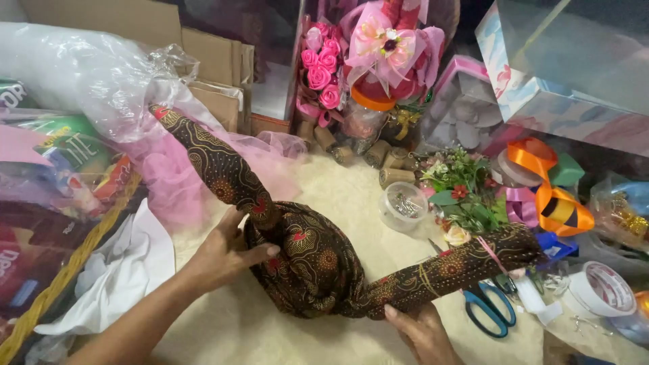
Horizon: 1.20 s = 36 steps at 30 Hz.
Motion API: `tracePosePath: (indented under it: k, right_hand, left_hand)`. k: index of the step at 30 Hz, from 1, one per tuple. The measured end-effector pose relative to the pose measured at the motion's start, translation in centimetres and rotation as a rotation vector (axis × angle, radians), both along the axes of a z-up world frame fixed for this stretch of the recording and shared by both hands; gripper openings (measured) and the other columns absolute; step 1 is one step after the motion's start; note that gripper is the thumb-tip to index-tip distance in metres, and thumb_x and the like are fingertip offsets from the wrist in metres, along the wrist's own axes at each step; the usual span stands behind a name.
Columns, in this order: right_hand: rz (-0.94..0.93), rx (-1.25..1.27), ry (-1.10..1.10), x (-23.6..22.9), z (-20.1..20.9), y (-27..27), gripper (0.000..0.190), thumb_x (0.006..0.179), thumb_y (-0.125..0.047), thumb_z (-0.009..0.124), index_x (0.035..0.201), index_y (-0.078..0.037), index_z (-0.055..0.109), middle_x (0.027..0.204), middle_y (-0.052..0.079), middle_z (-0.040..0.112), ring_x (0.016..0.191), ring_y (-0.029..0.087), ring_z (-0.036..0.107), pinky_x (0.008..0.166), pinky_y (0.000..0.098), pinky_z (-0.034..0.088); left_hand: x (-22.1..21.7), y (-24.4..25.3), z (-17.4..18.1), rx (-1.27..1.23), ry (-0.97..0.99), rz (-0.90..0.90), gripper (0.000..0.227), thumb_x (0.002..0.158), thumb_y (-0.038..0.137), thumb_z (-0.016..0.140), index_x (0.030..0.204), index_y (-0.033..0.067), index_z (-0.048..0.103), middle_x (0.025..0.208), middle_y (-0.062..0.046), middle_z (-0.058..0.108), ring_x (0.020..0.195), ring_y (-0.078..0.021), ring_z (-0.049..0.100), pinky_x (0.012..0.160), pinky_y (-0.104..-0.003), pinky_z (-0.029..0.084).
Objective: The person is assembling a decorative figure made of batik fabric, using pins and rubber bands to secure the folds and maintain the structural shape.
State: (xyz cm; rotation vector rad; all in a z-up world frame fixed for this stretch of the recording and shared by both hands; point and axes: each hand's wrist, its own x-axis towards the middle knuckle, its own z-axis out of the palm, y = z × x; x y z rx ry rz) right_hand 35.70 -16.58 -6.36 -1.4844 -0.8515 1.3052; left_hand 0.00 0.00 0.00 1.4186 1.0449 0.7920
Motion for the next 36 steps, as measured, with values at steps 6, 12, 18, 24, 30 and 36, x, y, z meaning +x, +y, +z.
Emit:
tracePosePath:
  k: [6,12,18,24,30,36]
  right_hand:
    - [0.171,-0.091,-0.273,0.5,-1.5,-0.2,0.048,0.078,-0.02,0.082,0.122,-0.001,0.074,0.12,0.016,0.088,0.112,0.027,0.084,0.102,0.04,0.06]
    - [-0.093,0.051,0.1,0.6,-1.8,-0.2,0.053,0.083,0.007,0.064,0.134,0.013,0.053,0.123,0.03,0.072,0.109,0.038,0.068,0.097,0.0485,0.05]
    - [-0.052,-0.161,-0.081,-1.1,5.0,1.0,0.033,0.092,-0.019,0.063,0.114,0.005,0.065,0.062,0.006,0.044,0.046,0.014,0.032,0.043,0.0308,0.014]
    - [0.064,0.001,-0.147,-1.7,4.7,2.6,0.039,0.086,-0.007,0.065,0.123,0.006,0.068,0.107,0.021,0.081,0.095,0.028,0.073,0.088,0.0401,0.054]
    - [0.001,-0.048,-0.386,0.1,3.0,3.2,0.022,0.09,-0.01,0.07,0.103,0.007,0.076,0.064,0.013,0.066,0.051,0.019,0.049,0.048,0.0316,0.035]
    - [-0.014,-0.097,-0.33,-0.5,4.4,3.6,0.037,0.092,-0.012,0.067,0.122,0.009,0.069,0.074,0.015,0.066,0.058,0.018,0.047,0.052,0.0311,0.033]
  left_hand:
    - [0.1,1.2,-1.3,0.221,0.035,-0.04,0.044,0.081,0.015,0.078,0.124,0.0086,0.074,0.114,-0.005,0.082,0.094,-0.0169,0.078,0.086,-0.029,0.066]
    - [-0.5,-1.6,1.5,0.179,0.286,0.091,0.023,0.081,0.022,0.08,0.099,0.0099,0.084,0.07,-0.004,0.082,0.051,-0.0135,0.066,0.048,-0.028,0.052]
    - [-1.4,-2.8,1.2,0.212,0.316,0.152,0.027,0.079,0.023,0.084,0.103,0.0117,0.081,0.093,-0.001,0.07,0.074,-0.0135,0.065,0.067,-0.026,0.057]
    - [-2.0,-3.8,3.3,0.008,0.291,0.035,0.022,0.079,0.016,0.08,0.099,0.0076,0.084,0.088,-0.003,0.089,0.067,-0.0146,0.079,0.063,-0.026,0.068]
    - [-6.1,-4.7,-3.3,0.091,0.369,-0.141,0.033,0.087,0.033,0.062,0.108,0.0185,0.083,0.117,0.005,0.084,0.104,-0.0137,0.077,0.091,-0.032,0.06]
    - [-3.1,-2.8,-1.0,0.186,0.296,-0.025,0.022,0.085,0.028,0.076,0.102,0.0221,0.088,0.103,0.005,0.071,0.089,-0.006,0.073,0.082,-0.02,0.059]
